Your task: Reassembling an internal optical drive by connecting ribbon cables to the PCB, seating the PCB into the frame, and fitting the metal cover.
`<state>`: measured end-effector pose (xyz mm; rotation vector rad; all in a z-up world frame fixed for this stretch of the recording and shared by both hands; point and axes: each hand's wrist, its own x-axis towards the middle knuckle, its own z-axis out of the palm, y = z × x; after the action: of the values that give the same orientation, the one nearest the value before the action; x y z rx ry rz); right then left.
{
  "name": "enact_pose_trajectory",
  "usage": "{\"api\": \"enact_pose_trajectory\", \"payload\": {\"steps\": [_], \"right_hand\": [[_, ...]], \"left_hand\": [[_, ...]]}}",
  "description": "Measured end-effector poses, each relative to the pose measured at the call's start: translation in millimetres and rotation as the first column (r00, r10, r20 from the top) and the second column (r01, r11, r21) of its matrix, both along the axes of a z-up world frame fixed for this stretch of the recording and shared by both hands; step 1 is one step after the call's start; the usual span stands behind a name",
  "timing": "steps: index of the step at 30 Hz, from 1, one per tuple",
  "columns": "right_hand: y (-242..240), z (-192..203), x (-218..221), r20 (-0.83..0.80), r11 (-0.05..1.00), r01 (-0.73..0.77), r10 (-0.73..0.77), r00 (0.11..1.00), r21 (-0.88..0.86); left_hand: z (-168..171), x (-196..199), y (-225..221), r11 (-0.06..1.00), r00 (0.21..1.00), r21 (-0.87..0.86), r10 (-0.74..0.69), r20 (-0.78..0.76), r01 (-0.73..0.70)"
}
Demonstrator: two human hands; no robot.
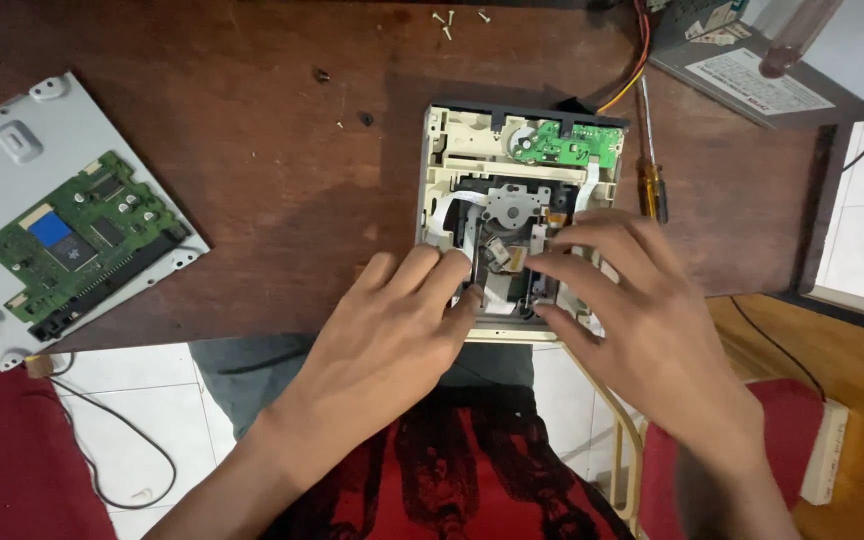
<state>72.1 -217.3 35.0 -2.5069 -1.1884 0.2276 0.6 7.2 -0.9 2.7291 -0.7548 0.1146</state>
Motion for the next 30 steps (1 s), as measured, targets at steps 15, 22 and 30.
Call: {"api": "enact_pose_trajectory", "payload": {"steps": [15, 22, 30], "right_hand": [[2.7, -13.5, -20.6, 0.04, 0.985, 0.169, -0.168, 0.985, -0.028], [-3.8, -21.6, -29.9, 0.068, 0.978, 0.204, -0.207, 0.976, 0.041], [6.3, -21.8, -39.6, 0.101, 0.961, 0.275, -0.276, 0.956, 0.023]], "left_hand": [[-20.7, -1.3, 4.1, 0.974, 0.993, -0.204, -0.084, 0.08, 0.099], [-25.5, 1.0, 5.8, 0.962, 0.989, -0.249, -0.078, 0.126, 0.108], [-35.5, -9.4, 8.4, 0.959, 0.999, -0.28, -0.042, 0.035, 0.05]]}}
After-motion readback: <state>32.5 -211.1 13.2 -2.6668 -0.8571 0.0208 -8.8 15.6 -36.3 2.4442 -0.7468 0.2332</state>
